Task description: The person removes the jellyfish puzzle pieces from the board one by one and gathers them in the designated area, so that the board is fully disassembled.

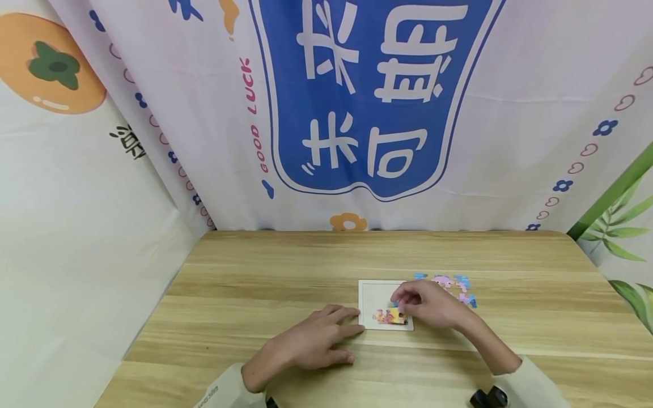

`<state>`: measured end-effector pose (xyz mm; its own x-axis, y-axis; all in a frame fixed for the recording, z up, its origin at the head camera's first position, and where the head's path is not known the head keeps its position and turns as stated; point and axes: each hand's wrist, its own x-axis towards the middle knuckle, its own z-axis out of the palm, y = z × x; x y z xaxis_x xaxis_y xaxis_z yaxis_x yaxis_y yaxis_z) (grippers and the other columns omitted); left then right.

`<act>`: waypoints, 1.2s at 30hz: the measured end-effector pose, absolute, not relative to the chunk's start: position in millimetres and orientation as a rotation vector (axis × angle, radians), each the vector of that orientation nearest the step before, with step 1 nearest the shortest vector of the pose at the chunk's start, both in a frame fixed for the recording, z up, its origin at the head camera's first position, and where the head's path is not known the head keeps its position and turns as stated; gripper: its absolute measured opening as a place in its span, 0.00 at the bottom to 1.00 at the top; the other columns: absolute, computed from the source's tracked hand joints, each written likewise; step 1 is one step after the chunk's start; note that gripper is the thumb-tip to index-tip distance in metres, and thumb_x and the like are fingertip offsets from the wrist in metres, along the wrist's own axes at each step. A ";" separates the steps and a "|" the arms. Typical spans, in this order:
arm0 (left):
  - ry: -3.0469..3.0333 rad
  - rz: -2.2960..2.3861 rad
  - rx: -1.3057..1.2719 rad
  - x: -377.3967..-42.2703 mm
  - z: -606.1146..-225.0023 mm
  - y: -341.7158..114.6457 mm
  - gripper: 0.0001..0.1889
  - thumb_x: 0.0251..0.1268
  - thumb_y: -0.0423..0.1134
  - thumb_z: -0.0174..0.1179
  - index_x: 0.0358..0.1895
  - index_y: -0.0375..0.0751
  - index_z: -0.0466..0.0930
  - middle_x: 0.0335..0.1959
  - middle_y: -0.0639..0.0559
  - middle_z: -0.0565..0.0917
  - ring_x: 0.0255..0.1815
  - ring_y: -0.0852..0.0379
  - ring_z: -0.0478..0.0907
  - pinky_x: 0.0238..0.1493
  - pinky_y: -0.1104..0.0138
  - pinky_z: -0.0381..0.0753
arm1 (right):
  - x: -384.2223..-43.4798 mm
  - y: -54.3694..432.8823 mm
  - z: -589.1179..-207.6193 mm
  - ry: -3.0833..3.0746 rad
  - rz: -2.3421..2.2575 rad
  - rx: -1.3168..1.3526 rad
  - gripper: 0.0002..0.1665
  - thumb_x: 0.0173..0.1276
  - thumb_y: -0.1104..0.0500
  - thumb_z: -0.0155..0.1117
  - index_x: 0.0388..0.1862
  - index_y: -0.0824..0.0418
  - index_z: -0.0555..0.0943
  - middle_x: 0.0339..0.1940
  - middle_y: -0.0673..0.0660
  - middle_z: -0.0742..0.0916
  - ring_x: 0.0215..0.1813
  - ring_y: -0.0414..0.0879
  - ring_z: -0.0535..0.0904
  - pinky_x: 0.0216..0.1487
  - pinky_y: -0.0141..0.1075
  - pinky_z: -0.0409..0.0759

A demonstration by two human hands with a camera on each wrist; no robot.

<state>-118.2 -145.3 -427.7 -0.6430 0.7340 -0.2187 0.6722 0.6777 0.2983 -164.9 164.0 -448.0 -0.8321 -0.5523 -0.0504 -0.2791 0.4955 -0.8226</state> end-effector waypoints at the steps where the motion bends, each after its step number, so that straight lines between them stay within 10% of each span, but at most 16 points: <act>1: 2.570 0.272 1.113 -118.0 -427.6 -145.3 0.30 0.80 0.58 0.61 0.79 0.57 0.74 0.85 0.53 0.65 0.84 0.46 0.63 0.80 0.47 0.71 | -164.5 166.6 -448.3 2.442 -1.254 -0.703 0.08 0.76 0.66 0.66 0.51 0.62 0.87 0.39 0.51 0.88 0.41 0.40 0.82 0.44 0.30 0.83; 36: 2.573 0.278 1.074 -116.3 -427.7 -144.2 0.30 0.79 0.58 0.62 0.79 0.58 0.74 0.85 0.54 0.65 0.85 0.47 0.62 0.81 0.46 0.70 | -149.7 226.0 -447.2 2.543 -1.186 -0.671 0.09 0.76 0.63 0.69 0.52 0.64 0.87 0.40 0.50 0.88 0.40 0.32 0.79 0.41 0.29 0.82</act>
